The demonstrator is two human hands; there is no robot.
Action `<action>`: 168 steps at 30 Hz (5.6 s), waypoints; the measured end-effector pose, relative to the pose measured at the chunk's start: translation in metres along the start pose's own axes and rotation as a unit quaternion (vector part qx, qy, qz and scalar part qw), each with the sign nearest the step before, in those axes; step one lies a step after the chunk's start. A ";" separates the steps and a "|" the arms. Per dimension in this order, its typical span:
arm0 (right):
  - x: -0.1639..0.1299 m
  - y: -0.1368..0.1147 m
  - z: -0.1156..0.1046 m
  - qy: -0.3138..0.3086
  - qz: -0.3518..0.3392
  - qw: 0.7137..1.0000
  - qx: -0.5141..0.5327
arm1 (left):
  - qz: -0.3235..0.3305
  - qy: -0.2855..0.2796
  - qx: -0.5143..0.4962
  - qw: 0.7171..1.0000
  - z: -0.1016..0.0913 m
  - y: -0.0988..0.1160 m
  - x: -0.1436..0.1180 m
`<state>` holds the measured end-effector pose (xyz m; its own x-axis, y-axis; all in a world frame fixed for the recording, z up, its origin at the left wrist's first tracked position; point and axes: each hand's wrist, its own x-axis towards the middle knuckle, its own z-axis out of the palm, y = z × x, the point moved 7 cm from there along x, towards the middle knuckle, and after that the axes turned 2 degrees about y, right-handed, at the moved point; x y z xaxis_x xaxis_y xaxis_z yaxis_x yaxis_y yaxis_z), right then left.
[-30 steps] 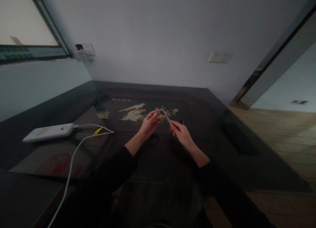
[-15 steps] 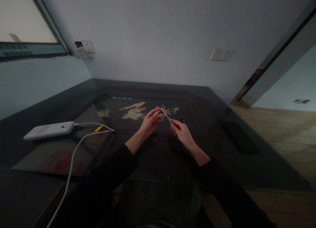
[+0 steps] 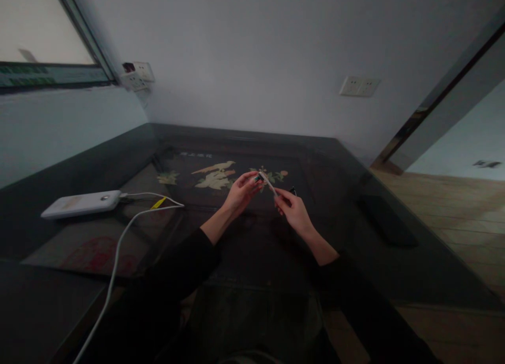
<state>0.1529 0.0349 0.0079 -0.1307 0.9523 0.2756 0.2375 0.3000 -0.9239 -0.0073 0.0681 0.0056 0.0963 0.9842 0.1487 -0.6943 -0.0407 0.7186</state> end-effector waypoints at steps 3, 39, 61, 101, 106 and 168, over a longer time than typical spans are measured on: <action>0.000 -0.001 -0.001 0.004 -0.002 1.000 -0.003 | -0.002 0.005 0.004 1.000 0.000 0.001 -0.001; -0.010 0.001 0.013 0.010 0.009 1.000 0.022 | -0.005 0.003 -0.001 1.000 0.002 0.000 -0.002; -0.009 -0.003 0.018 -0.027 0.005 0.999 0.038 | -0.013 -0.011 -0.009 1.000 -0.001 -0.001 0.000; -0.021 -0.017 0.037 -0.123 0.005 0.989 0.077 | -0.014 -0.004 0.005 1.000 0.002 0.001 0.001; -0.019 -0.015 0.035 -0.109 0.003 0.990 0.089 | -0.010 -0.003 0.008 1.000 0.001 0.001 0.001; -0.017 -0.015 0.030 -0.091 0.009 0.993 0.079 | -0.011 -0.019 0.008 1.000 0.008 0.004 -0.003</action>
<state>0.1223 0.0122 0.0088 -0.3036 0.9272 0.2195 0.0900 0.2572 -0.9622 -0.0050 0.0633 0.0134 0.1385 0.9775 0.1590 -0.6797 -0.0229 0.7331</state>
